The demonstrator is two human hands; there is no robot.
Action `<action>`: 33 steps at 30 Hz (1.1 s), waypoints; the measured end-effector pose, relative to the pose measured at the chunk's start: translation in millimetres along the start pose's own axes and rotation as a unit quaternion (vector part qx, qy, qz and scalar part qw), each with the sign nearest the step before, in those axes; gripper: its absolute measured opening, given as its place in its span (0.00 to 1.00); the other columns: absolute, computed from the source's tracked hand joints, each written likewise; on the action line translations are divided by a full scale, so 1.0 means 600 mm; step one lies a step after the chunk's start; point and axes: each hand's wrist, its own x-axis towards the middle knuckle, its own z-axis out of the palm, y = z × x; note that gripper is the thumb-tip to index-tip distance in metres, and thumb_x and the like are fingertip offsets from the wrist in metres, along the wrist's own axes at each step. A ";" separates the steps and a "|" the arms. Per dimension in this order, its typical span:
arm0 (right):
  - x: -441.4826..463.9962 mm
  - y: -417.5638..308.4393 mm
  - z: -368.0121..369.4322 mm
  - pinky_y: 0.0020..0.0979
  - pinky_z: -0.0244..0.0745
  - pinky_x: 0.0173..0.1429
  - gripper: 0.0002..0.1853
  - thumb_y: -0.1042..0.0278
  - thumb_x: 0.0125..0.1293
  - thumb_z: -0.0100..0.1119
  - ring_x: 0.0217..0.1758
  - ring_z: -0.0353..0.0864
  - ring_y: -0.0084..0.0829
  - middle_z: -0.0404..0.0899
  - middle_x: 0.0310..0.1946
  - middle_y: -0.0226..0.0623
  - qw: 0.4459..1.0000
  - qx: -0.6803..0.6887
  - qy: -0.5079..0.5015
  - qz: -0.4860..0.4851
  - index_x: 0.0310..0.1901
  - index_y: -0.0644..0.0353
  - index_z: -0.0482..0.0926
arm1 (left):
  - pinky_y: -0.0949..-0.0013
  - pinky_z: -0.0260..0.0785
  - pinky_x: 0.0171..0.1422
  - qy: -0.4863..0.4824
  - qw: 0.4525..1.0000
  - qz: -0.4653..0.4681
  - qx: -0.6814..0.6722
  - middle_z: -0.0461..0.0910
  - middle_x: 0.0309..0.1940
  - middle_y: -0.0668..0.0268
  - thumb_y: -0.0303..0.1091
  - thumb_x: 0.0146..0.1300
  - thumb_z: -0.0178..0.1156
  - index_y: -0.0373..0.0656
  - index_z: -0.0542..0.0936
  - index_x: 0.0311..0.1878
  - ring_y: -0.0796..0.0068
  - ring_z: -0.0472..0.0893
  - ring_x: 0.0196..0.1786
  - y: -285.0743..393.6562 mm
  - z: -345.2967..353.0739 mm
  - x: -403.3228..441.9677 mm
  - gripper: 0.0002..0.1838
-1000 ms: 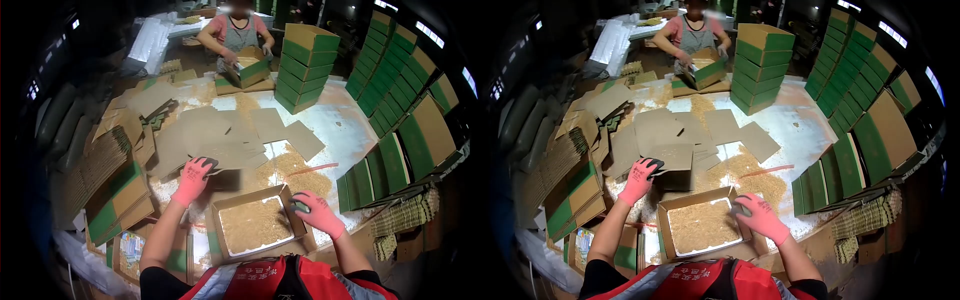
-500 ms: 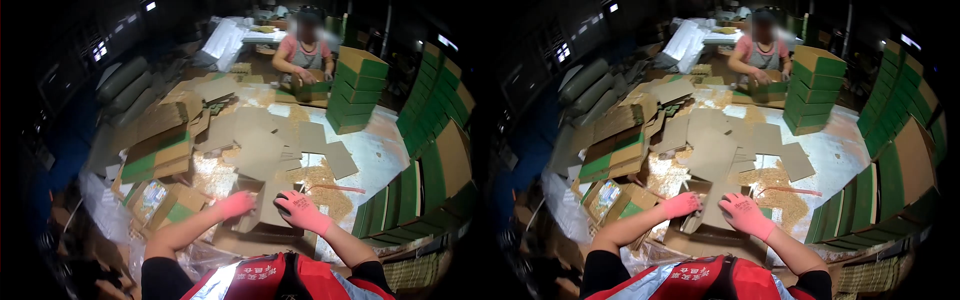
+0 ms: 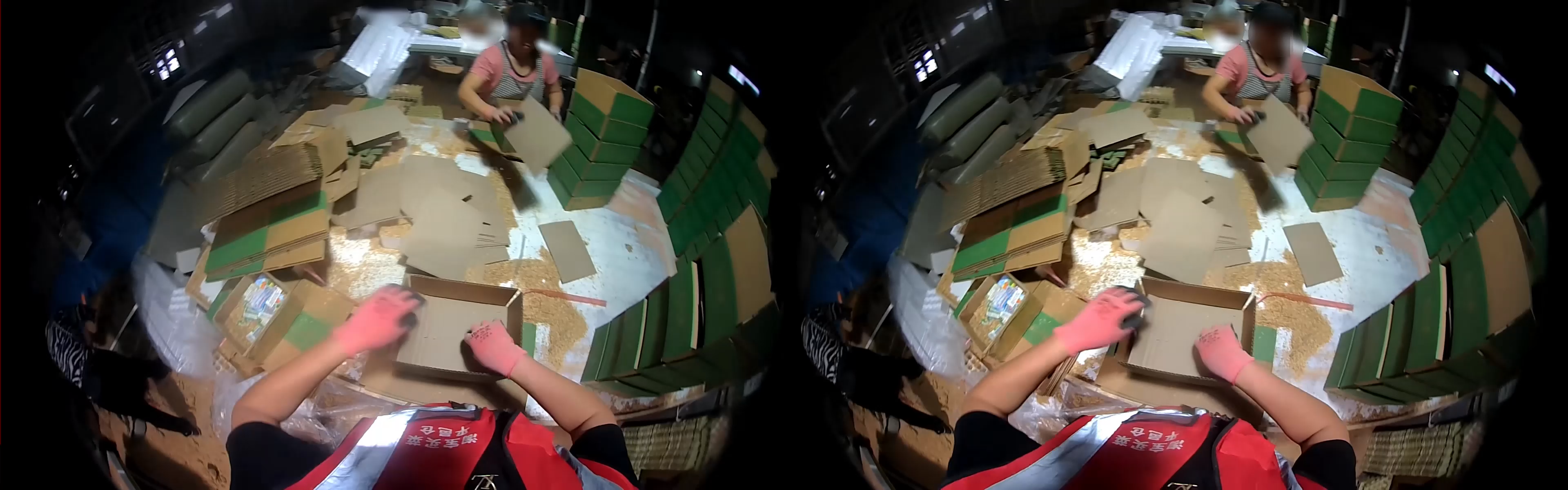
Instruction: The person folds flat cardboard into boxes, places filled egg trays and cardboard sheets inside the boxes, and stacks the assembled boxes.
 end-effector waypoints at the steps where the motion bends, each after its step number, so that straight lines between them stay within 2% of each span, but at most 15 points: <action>1: -0.004 0.004 0.008 0.48 0.73 0.54 0.14 0.64 0.60 0.55 0.50 0.77 0.42 0.79 0.46 0.38 0.997 -0.059 -0.043 0.033 0.47 0.50 0.82 | 0.56 0.57 0.75 0.063 0.989 -0.109 -0.074 0.73 0.62 0.57 0.39 0.60 0.64 0.44 0.74 0.62 0.58 0.69 0.68 -0.018 0.001 -0.022 0.26; 4: -0.079 0.042 -0.059 0.42 0.71 0.61 0.15 0.68 0.58 0.61 0.54 0.79 0.41 0.80 0.51 0.42 0.943 0.261 0.179 0.099 0.47 0.55 0.83 | 0.63 0.62 0.72 0.081 0.800 -0.286 -0.521 0.68 0.66 0.53 0.36 0.61 0.66 0.35 0.61 0.72 0.61 0.68 0.68 -0.131 0.120 -0.051 0.38; 5: -0.093 0.051 -0.061 0.39 0.70 0.64 0.18 0.70 0.56 0.65 0.57 0.78 0.42 0.80 0.51 0.43 0.850 0.385 0.312 0.177 0.50 0.57 0.81 | 0.64 0.62 0.72 0.015 0.723 -0.313 -0.616 0.66 0.67 0.51 0.30 0.62 0.64 0.33 0.54 0.74 0.61 0.68 0.69 -0.148 0.161 -0.068 0.41; 6: -0.103 0.078 -0.037 0.36 0.67 0.68 0.23 0.74 0.56 0.64 0.62 0.75 0.42 0.77 0.57 0.45 0.762 0.487 0.340 0.257 0.56 0.61 0.78 | 0.64 0.62 0.72 -0.040 0.784 -0.247 -0.568 0.66 0.67 0.51 0.29 0.64 0.61 0.35 0.51 0.75 0.61 0.67 0.69 -0.171 0.238 -0.077 0.41; 7: -0.104 0.096 0.003 0.33 0.67 0.67 0.23 0.69 0.63 0.60 0.63 0.75 0.38 0.77 0.58 0.44 0.695 0.533 0.361 0.320 0.61 0.61 0.73 | 0.64 0.62 0.72 -0.041 0.645 -0.288 -0.707 0.65 0.68 0.52 0.29 0.65 0.59 0.35 0.51 0.75 0.61 0.68 0.69 -0.132 0.264 -0.072 0.39; 8: -0.095 0.100 0.067 0.33 0.67 0.67 0.25 0.65 0.66 0.57 0.63 0.75 0.38 0.76 0.59 0.45 0.640 0.643 0.269 0.325 0.63 0.62 0.70 | 0.64 0.65 0.69 -0.073 0.651 -0.256 -0.711 0.68 0.66 0.51 0.32 0.63 0.63 0.33 0.54 0.74 0.60 0.71 0.66 -0.125 0.292 -0.068 0.40; 9: -0.089 0.089 0.148 0.33 0.66 0.68 0.27 0.61 0.68 0.54 0.63 0.74 0.37 0.76 0.59 0.47 0.564 0.741 0.179 0.318 0.66 0.64 0.67 | 0.64 0.68 0.65 -0.074 0.804 -0.206 -0.554 0.74 0.60 0.51 0.38 0.60 0.68 0.31 0.61 0.70 0.61 0.75 0.62 -0.115 0.329 -0.049 0.40; 10: -0.084 0.063 0.224 0.34 0.65 0.69 0.32 0.52 0.70 0.50 0.65 0.73 0.41 0.74 0.60 0.52 0.715 0.639 0.176 0.223 0.69 0.66 0.63 | 0.64 0.70 0.62 -0.042 0.832 -0.204 -0.514 0.78 0.54 0.52 0.41 0.56 0.73 0.31 0.67 0.64 0.63 0.77 0.58 -0.090 0.319 -0.033 0.38; 12: -0.007 0.021 0.216 0.35 0.58 0.73 0.52 0.28 0.59 0.54 0.69 0.67 0.46 0.68 0.65 0.58 0.760 0.532 0.050 0.369 0.75 0.60 0.53 | 0.64 0.73 0.56 -0.046 0.793 -0.198 -0.575 0.79 0.53 0.52 0.38 0.54 0.74 0.32 0.71 0.59 0.66 0.79 0.55 -0.081 0.298 -0.023 0.33; 13: 0.000 0.007 0.195 0.37 0.60 0.73 0.56 0.25 0.56 0.55 0.70 0.66 0.47 0.66 0.66 0.57 0.668 0.617 0.051 0.413 0.75 0.59 0.52 | 0.64 0.75 0.54 -0.027 0.823 -0.192 -0.534 0.80 0.51 0.54 0.36 0.55 0.74 0.32 0.70 0.59 0.66 0.79 0.52 -0.087 0.296 -0.025 0.33; 21: -0.089 0.006 -0.069 0.37 0.59 0.71 0.54 0.35 0.57 0.63 0.69 0.65 0.46 0.63 0.67 0.56 0.636 0.651 0.266 0.318 0.74 0.64 0.52 | 0.57 0.67 0.66 -0.058 0.545 -0.173 -0.818 0.70 0.64 0.55 0.43 0.65 0.61 0.37 0.66 0.66 0.63 0.72 0.63 0.005 0.241 0.014 0.31; 27: -0.412 0.104 -0.278 0.36 0.62 0.71 0.32 0.50 0.66 0.57 0.66 0.69 0.50 0.71 0.61 0.55 0.720 0.401 0.483 0.296 0.65 0.64 0.68 | 0.55 0.65 0.69 -0.130 0.474 -0.035 -0.870 0.70 0.65 0.57 0.46 0.68 0.56 0.39 0.66 0.68 0.61 0.71 0.65 0.178 0.044 0.170 0.30; 29: -0.563 0.121 -0.304 0.47 0.57 0.74 0.30 0.65 0.59 0.64 0.70 0.63 0.50 0.63 0.66 0.54 0.612 -0.042 0.655 0.442 0.63 0.62 0.70 | 0.55 0.65 0.69 -0.151 0.465 0.026 -0.872 0.69 0.66 0.58 0.47 0.69 0.54 0.40 0.66 0.68 0.61 0.71 0.65 0.253 -0.031 0.232 0.30; 31: -0.726 0.183 -0.277 0.40 0.56 0.74 0.27 0.65 0.69 0.54 0.69 0.65 0.41 0.67 0.64 0.42 0.302 -0.296 0.753 0.504 0.67 0.63 0.64 | 0.54 0.64 0.70 -0.179 0.464 0.090 -0.863 0.69 0.66 0.58 0.48 0.70 0.52 0.40 0.66 0.68 0.60 0.71 0.66 0.342 -0.109 0.303 0.30; 33: -0.877 0.315 -0.161 0.35 0.59 0.72 0.26 0.57 0.75 0.44 0.67 0.66 0.32 0.68 0.63 0.37 0.359 -0.113 0.787 0.488 0.68 0.63 0.63 | 0.53 0.63 0.71 -0.216 0.459 0.145 -0.850 0.69 0.67 0.59 0.50 0.71 0.51 0.41 0.66 0.69 0.60 0.70 0.66 0.457 -0.181 0.373 0.30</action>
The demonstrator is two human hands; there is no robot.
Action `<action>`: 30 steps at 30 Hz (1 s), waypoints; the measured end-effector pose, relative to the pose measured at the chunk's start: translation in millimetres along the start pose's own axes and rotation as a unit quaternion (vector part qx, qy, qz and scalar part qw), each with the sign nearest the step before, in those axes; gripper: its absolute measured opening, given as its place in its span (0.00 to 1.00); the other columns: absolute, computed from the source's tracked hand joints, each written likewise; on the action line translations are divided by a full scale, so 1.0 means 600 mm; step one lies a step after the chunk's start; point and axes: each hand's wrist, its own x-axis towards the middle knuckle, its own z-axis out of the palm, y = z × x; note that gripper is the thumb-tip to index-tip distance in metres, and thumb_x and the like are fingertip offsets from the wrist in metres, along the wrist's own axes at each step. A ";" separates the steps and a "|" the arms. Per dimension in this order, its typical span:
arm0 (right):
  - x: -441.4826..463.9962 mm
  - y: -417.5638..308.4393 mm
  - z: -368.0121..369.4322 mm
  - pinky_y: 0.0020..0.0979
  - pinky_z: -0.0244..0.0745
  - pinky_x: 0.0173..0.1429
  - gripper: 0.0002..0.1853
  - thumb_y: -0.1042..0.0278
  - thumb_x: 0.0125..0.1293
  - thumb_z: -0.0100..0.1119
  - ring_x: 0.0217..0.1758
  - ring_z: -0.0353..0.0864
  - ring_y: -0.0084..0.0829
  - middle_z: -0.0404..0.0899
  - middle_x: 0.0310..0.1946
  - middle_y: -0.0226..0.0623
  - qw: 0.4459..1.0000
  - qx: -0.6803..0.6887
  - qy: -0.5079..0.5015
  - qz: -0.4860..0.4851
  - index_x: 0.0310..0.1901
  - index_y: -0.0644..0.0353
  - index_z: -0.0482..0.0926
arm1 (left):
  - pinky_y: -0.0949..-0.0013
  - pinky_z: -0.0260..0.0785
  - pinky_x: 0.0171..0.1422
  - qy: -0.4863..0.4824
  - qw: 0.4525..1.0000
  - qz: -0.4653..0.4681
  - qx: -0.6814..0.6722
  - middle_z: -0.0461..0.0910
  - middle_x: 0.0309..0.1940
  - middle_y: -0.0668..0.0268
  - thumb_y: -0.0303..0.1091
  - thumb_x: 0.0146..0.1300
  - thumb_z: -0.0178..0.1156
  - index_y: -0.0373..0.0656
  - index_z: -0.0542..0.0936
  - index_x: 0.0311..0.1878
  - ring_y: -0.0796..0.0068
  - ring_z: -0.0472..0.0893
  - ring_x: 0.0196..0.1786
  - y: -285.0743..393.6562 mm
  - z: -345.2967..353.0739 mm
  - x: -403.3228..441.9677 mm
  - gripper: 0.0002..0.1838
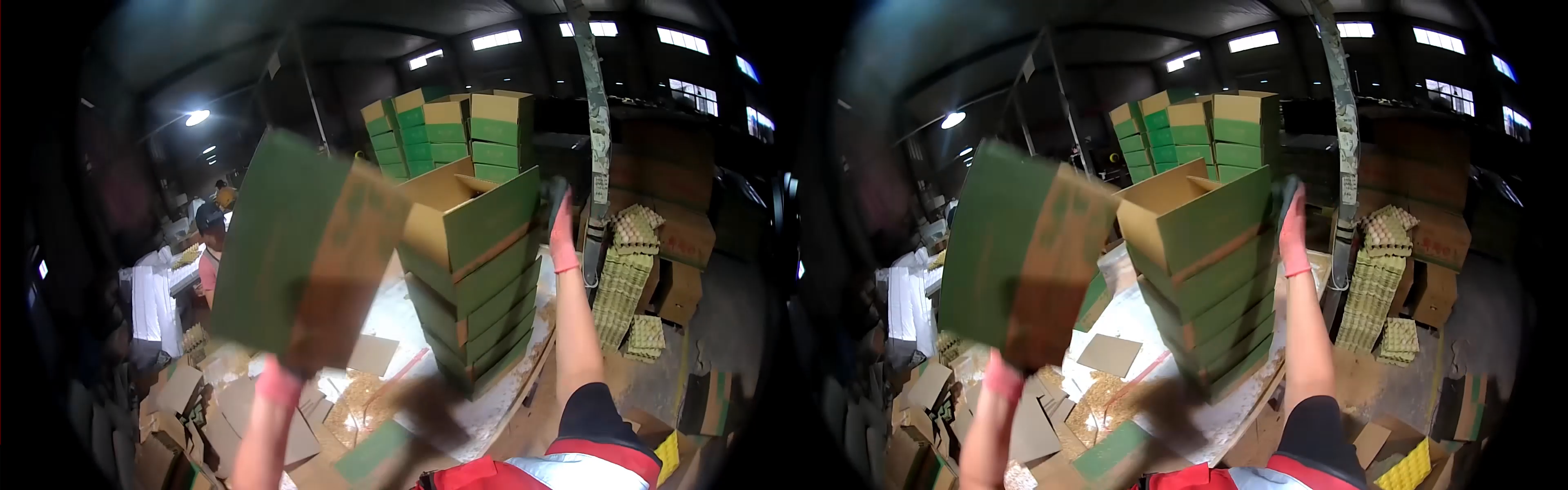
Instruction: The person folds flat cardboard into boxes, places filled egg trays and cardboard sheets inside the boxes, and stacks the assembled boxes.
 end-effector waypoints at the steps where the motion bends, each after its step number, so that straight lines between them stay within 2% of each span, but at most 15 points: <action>1: -0.011 0.093 0.014 0.32 0.60 0.71 0.26 0.53 0.77 0.38 0.66 0.67 0.28 0.69 0.63 0.34 0.942 0.262 -0.168 0.124 0.68 0.63 0.63 | 0.53 0.63 0.71 -0.039 0.999 -0.017 -0.004 0.69 0.67 0.59 0.50 0.71 0.50 0.41 0.66 0.69 0.60 0.70 0.67 0.008 0.042 0.058 0.30; 3: -0.012 0.154 0.024 0.29 0.58 0.73 0.28 0.50 0.80 0.37 0.67 0.65 0.24 0.69 0.65 0.31 0.717 0.575 -0.256 0.299 0.70 0.61 0.61 | 0.53 0.62 0.72 -0.152 0.984 -0.087 -0.035 0.69 0.67 0.60 0.51 0.72 0.48 0.42 0.66 0.69 0.59 0.70 0.67 0.009 0.113 0.181 0.30; 6: -0.045 0.208 0.047 0.30 0.58 0.73 0.28 0.50 0.79 0.36 0.67 0.67 0.25 0.68 0.65 0.32 0.857 0.400 -0.236 0.224 0.71 0.61 0.60 | 0.52 0.69 0.65 0.003 0.986 -0.146 0.074 0.74 0.61 0.58 0.49 0.74 0.46 0.40 0.70 0.63 0.62 0.75 0.61 -0.023 0.218 0.305 0.25; 9: -0.067 0.296 0.060 0.30 0.65 0.66 0.23 0.55 0.80 0.35 0.61 0.71 0.24 0.73 0.59 0.31 0.864 0.383 -0.242 0.220 0.64 0.63 0.67 | 0.53 0.70 0.64 -0.190 0.937 -0.292 -0.027 0.74 0.61 0.60 0.50 0.74 0.47 0.41 0.69 0.65 0.65 0.75 0.61 -0.051 0.191 0.393 0.26; 11: -0.077 0.297 0.071 0.31 0.66 0.68 0.22 0.61 0.80 0.37 0.64 0.70 0.28 0.72 0.62 0.37 0.776 0.494 -0.203 0.335 0.66 0.66 0.66 | 0.54 0.70 0.65 -0.110 0.950 -0.185 0.225 0.73 0.63 0.61 0.50 0.74 0.47 0.43 0.68 0.67 0.66 0.74 0.62 -0.074 0.212 0.383 0.26; 13: -0.079 0.300 0.064 0.34 0.47 0.80 0.30 0.52 0.80 0.30 0.78 0.53 0.32 0.52 0.76 0.37 0.971 -0.009 -0.192 -0.145 0.74 0.64 0.52 | 0.58 0.65 0.70 -0.179 0.894 -0.097 0.400 0.61 0.72 0.62 0.58 0.74 0.40 0.46 0.58 0.74 0.66 0.65 0.70 -0.069 0.186 0.429 0.33; 15: -0.073 0.289 0.055 0.38 0.45 0.79 0.28 0.61 0.77 0.36 0.77 0.52 0.39 0.53 0.75 0.43 0.975 -0.101 -0.185 -0.066 0.74 0.65 0.52 | 0.60 0.61 0.73 -0.174 0.840 -0.033 0.513 0.50 0.78 0.63 0.64 0.74 0.34 0.48 0.52 0.78 0.65 0.58 0.76 -0.068 0.198 0.438 0.38; 18: -0.051 0.136 0.045 0.44 0.51 0.74 0.26 0.74 0.70 0.47 0.69 0.61 0.49 0.63 0.67 0.51 0.964 -0.224 -0.113 -0.090 0.69 0.66 0.60 | 0.56 0.74 0.45 0.050 0.589 -0.056 0.804 0.82 0.31 0.50 0.57 0.75 0.35 0.37 0.76 0.56 0.51 0.84 0.37 -0.041 0.230 0.362 0.31; 20: -0.107 -0.036 0.017 0.43 0.57 0.73 0.24 0.77 0.69 0.49 0.66 0.67 0.44 0.69 0.62 0.52 1.000 0.010 -0.012 0.010 0.66 0.69 0.61 | 0.54 0.74 0.44 0.090 0.531 0.072 0.839 0.80 0.32 0.48 0.51 0.73 0.42 0.36 0.78 0.45 0.49 0.81 0.38 -0.041 0.172 0.274 0.25; 21: -0.165 -0.095 -0.003 0.43 0.59 0.72 0.26 0.73 0.66 0.54 0.65 0.67 0.45 0.69 0.61 0.50 0.987 0.070 -0.140 -0.043 0.65 0.67 0.63 | 0.50 0.73 0.46 -0.036 0.414 0.238 0.878 0.79 0.35 0.48 0.48 0.71 0.48 0.37 0.76 0.49 0.45 0.79 0.42 -0.044 0.083 0.223 0.21; 23: -0.281 -0.212 -0.040 0.42 0.62 0.70 0.30 0.64 0.61 0.66 0.64 0.68 0.45 0.69 0.61 0.48 0.881 0.210 -0.415 -0.089 0.63 0.64 0.67 | 0.51 0.72 0.52 0.102 0.530 0.130 0.832 0.79 0.46 0.51 0.48 0.69 0.54 0.48 0.75 0.56 0.49 0.79 0.47 -0.074 0.001 0.049 0.19; 24: -0.382 -0.245 -0.042 0.48 0.61 0.70 0.39 0.54 0.52 0.73 0.64 0.66 0.52 0.68 0.62 0.49 0.731 0.250 -0.634 -0.030 0.64 0.62 0.67 | 0.54 0.71 0.57 0.149 0.501 -0.002 0.852 0.77 0.52 0.55 0.49 0.67 0.55 0.48 0.75 0.58 0.52 0.78 0.53 -0.085 -0.063 -0.040 0.21; 25: -0.502 -0.269 -0.044 0.51 0.54 0.72 0.35 0.49 0.55 0.68 0.70 0.61 0.54 0.66 0.64 0.51 0.708 0.183 -0.668 -0.141 0.62 0.57 0.72 | 0.53 0.66 0.63 0.215 0.466 -0.029 0.858 0.72 0.58 0.52 0.51 0.66 0.56 0.45 0.74 0.61 0.51 0.72 0.60 -0.111 -0.168 -0.158 0.26; 28: -0.716 -0.255 -0.109 0.53 0.53 0.73 0.48 0.45 0.52 0.68 0.73 0.52 0.61 0.55 0.71 0.55 0.525 0.127 -0.829 0.142 0.70 0.59 0.58 | 0.49 0.56 0.72 0.451 0.257 -0.183 0.835 0.65 0.67 0.42 0.52 0.67 0.54 0.41 0.69 0.67 0.46 0.64 0.70 -0.231 -0.399 -0.541 0.32; 30: -0.824 -0.275 -0.178 0.55 0.55 0.72 0.55 0.42 0.47 0.71 0.72 0.50 0.68 0.48 0.73 0.62 0.491 -0.028 -0.847 0.200 0.72 0.61 0.54 | 0.46 0.56 0.72 0.520 0.390 -0.339 0.680 0.62 0.68 0.38 0.54 0.68 0.50 0.36 0.64 0.69 0.38 0.65 0.68 -0.297 -0.413 -0.669 0.35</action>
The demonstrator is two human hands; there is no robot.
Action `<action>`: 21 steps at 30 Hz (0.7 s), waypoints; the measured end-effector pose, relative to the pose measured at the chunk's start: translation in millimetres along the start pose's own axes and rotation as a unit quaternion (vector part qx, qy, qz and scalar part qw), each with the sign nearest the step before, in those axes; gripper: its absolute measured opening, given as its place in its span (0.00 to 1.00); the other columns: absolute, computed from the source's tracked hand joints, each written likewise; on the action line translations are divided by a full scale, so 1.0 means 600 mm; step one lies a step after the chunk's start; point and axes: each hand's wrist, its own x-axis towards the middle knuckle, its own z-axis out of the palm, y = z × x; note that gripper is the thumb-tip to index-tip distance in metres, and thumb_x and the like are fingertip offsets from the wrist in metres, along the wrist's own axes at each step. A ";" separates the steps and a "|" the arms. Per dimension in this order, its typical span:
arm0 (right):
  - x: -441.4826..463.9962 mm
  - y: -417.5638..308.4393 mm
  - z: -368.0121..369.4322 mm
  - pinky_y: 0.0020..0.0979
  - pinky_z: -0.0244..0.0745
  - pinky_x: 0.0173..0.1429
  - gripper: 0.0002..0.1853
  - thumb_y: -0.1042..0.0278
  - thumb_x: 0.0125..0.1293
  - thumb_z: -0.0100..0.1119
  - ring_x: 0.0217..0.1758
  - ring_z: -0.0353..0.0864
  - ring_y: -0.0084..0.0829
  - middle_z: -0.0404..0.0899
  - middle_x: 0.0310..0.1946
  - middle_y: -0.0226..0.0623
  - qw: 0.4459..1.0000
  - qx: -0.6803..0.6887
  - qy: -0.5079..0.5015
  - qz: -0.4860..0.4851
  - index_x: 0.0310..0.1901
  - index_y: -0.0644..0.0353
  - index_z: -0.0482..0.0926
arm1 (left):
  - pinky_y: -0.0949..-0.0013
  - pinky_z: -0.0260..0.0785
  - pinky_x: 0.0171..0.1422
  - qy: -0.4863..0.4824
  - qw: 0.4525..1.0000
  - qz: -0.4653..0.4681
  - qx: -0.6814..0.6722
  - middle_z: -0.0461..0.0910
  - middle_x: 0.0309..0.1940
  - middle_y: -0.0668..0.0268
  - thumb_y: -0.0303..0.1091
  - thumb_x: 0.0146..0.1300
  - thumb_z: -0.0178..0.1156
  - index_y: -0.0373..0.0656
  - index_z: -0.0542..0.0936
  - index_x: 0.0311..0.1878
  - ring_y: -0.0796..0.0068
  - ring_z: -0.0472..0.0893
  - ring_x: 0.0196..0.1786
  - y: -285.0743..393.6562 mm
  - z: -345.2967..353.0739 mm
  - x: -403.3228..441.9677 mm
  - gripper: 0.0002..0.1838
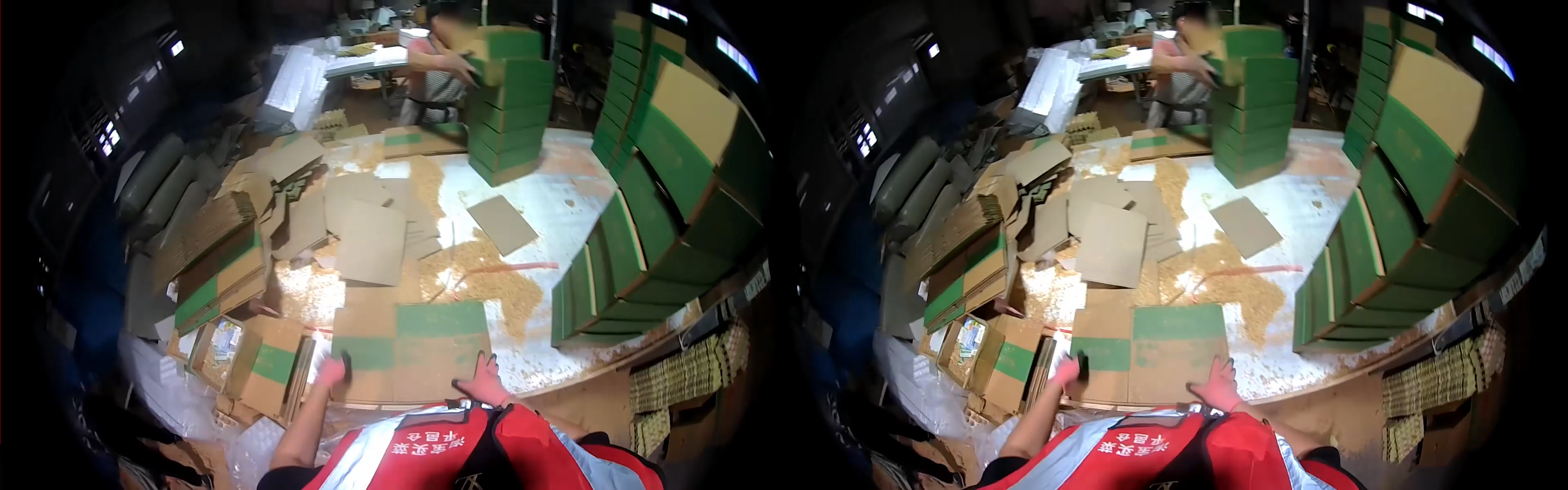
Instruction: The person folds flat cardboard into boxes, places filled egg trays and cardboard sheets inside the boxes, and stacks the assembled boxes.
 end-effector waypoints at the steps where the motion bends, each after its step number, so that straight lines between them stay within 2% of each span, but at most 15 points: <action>1: -0.005 -0.009 0.011 0.56 0.55 0.72 0.57 0.41 0.46 0.72 0.72 0.49 0.69 0.47 0.72 0.64 1.000 -0.008 -0.002 0.004 0.73 0.61 0.53 | 0.46 0.55 0.73 -0.071 0.990 -0.068 -0.099 0.59 0.69 0.35 0.58 0.68 0.48 0.33 0.60 0.71 0.36 0.64 0.69 -0.045 0.048 -0.005 0.40; 2: -0.016 -0.023 0.015 0.57 0.55 0.71 0.58 0.40 0.45 0.72 0.72 0.48 0.71 0.45 0.72 0.66 1.000 -0.017 -0.003 0.007 0.73 0.60 0.52 | 0.46 0.55 0.75 -0.127 0.965 -0.144 -0.177 0.57 0.69 0.33 0.61 0.68 0.47 0.30 0.55 0.73 0.34 0.63 0.69 -0.088 0.092 -0.010 0.44; 4: -0.030 -0.075 0.005 0.59 0.55 0.71 0.60 0.39 0.44 0.73 0.72 0.48 0.72 0.44 0.72 0.68 0.996 -0.071 -0.029 -0.035 0.74 0.59 0.51 | 0.50 0.51 0.77 -0.095 0.985 -0.127 -0.072 0.55 0.71 0.34 0.61 0.66 0.49 0.30 0.47 0.75 0.37 0.57 0.74 -0.053 0.025 -0.065 0.49; 7: -0.053 -0.135 -0.075 0.62 0.53 0.71 0.60 0.37 0.39 0.75 0.70 0.49 0.73 0.46 0.72 0.68 0.955 -0.239 -0.068 -0.164 0.73 0.54 0.56 | 0.52 0.58 0.73 -0.079 0.990 -0.036 -0.108 0.63 0.66 0.36 0.59 0.66 0.50 0.33 0.60 0.71 0.42 0.65 0.69 -0.082 -0.064 -0.067 0.42; 8: -0.054 -0.163 -0.121 0.60 0.58 0.69 0.53 0.40 0.41 0.74 0.69 0.53 0.73 0.53 0.71 0.61 0.925 -0.238 -0.044 -0.292 0.70 0.52 0.63 | 0.53 0.61 0.70 -0.086 0.993 -0.006 -0.082 0.67 0.64 0.38 0.58 0.66 0.51 0.35 0.65 0.68 0.44 0.69 0.66 -0.064 -0.147 -0.067 0.38; 10: -0.054 -0.214 -0.208 0.41 0.72 0.60 0.33 0.56 0.53 0.70 0.62 0.73 0.50 0.72 0.62 0.44 0.926 -0.243 -0.065 -0.282 0.63 0.46 0.72 | 0.55 0.67 0.62 -0.045 0.995 0.054 -0.066 0.75 0.58 0.48 0.54 0.65 0.54 0.41 0.76 0.59 0.50 0.76 0.59 -0.039 -0.268 -0.055 0.28; 11: -0.056 -0.239 -0.242 0.38 0.74 0.57 0.27 0.62 0.55 0.67 0.54 0.80 0.43 0.79 0.55 0.42 0.928 -0.222 -0.011 -0.300 0.59 0.47 0.75 | 0.52 0.64 0.63 0.073 0.986 0.129 -0.074 0.77 0.56 0.51 0.49 0.63 0.57 0.44 0.79 0.55 0.52 0.74 0.59 -0.043 -0.275 -0.038 0.23; 12: -0.065 -0.285 -0.277 0.39 0.75 0.54 0.24 0.64 0.56 0.66 0.48 0.82 0.43 0.81 0.51 0.41 0.920 -0.254 -0.008 -0.299 0.57 0.47 0.77 | 0.51 0.60 0.66 0.194 0.955 0.219 0.050 0.76 0.57 0.55 0.46 0.60 0.60 0.46 0.77 0.58 0.56 0.73 0.60 0.013 -0.348 -0.055 0.25; 13: -0.059 -0.313 -0.296 0.39 0.75 0.51 0.22 0.63 0.58 0.65 0.46 0.83 0.43 0.82 0.49 0.41 0.910 -0.295 -0.054 -0.288 0.56 0.46 0.78 | 0.53 0.56 0.70 0.271 0.916 0.294 0.036 0.74 0.60 0.58 0.46 0.59 0.61 0.45 0.74 0.62 0.57 0.70 0.62 0.045 -0.352 -0.062 0.28; 14: -0.030 -0.307 -0.292 0.39 0.76 0.47 0.20 0.61 0.60 0.65 0.44 0.83 0.43 0.82 0.45 0.41 0.895 -0.295 -0.076 -0.327 0.55 0.46 0.79 | 0.56 0.50 0.75 0.156 0.898 0.401 -0.090 0.70 0.64 0.58 0.49 0.60 0.61 0.46 0.71 0.65 0.56 0.67 0.66 0.052 -0.311 -0.051 0.31; 15: -0.012 -0.317 -0.291 0.39 0.75 0.48 0.20 0.60 0.60 0.65 0.44 0.83 0.44 0.83 0.43 0.40 0.888 -0.325 -0.112 -0.305 0.55 0.48 0.78 | 0.51 0.54 0.72 0.157 0.851 0.500 -0.041 0.73 0.57 0.57 0.52 0.61 0.60 0.44 0.73 0.62 0.55 0.69 0.63 0.078 -0.276 -0.043 0.30; 16: 0.003 -0.336 -0.291 0.40 0.75 0.49 0.21 0.59 0.60 0.65 0.45 0.82 0.45 0.83 0.41 0.40 0.877 -0.360 -0.141 -0.285 0.55 0.50 0.77 | 0.52 0.53 0.74 0.069 0.879 0.457 0.113 0.72 0.60 0.56 0.51 0.63 0.57 0.43 0.71 0.64 0.56 0.68 0.65 0.129 -0.343 -0.072 0.30; 18: -0.007 -0.397 -0.290 0.46 0.67 0.62 0.32 0.58 0.58 0.66 0.62 0.71 0.49 0.75 0.57 0.46 0.848 -0.368 0.005 -0.383 0.62 0.60 0.69 | 0.50 0.49 0.77 0.158 0.871 0.461 0.072 0.71 0.62 0.55 0.48 0.64 0.54 0.42 0.70 0.66 0.55 0.67 0.67 0.143 -0.296 -0.015 0.29; 20: 0.037 -0.402 -0.234 0.45 0.62 0.68 0.35 0.61 0.59 0.65 0.67 0.66 0.51 0.67 0.63 0.52 0.886 -0.221 -0.018 -0.408 0.66 0.64 0.65 | 0.47 0.46 0.78 0.226 0.870 0.433 0.073 0.69 0.63 0.53 0.44 0.65 0.54 0.43 0.69 0.67 0.53 0.65 0.69 0.162 -0.260 -0.003 0.29; 21: 0.076 -0.391 -0.240 0.43 0.59 0.72 0.37 0.63 0.60 0.62 0.69 0.63 0.53 0.66 0.65 0.56 0.865 -0.249 0.005 -0.435 0.69 0.67 0.60 | 0.43 0.45 0.77 0.215 0.868 0.436 0.098 0.69 0.64 0.52 0.42 0.64 0.53 0.44 0.69 0.66 0.52 0.64 0.70 0.157 -0.290 -0.033 0.28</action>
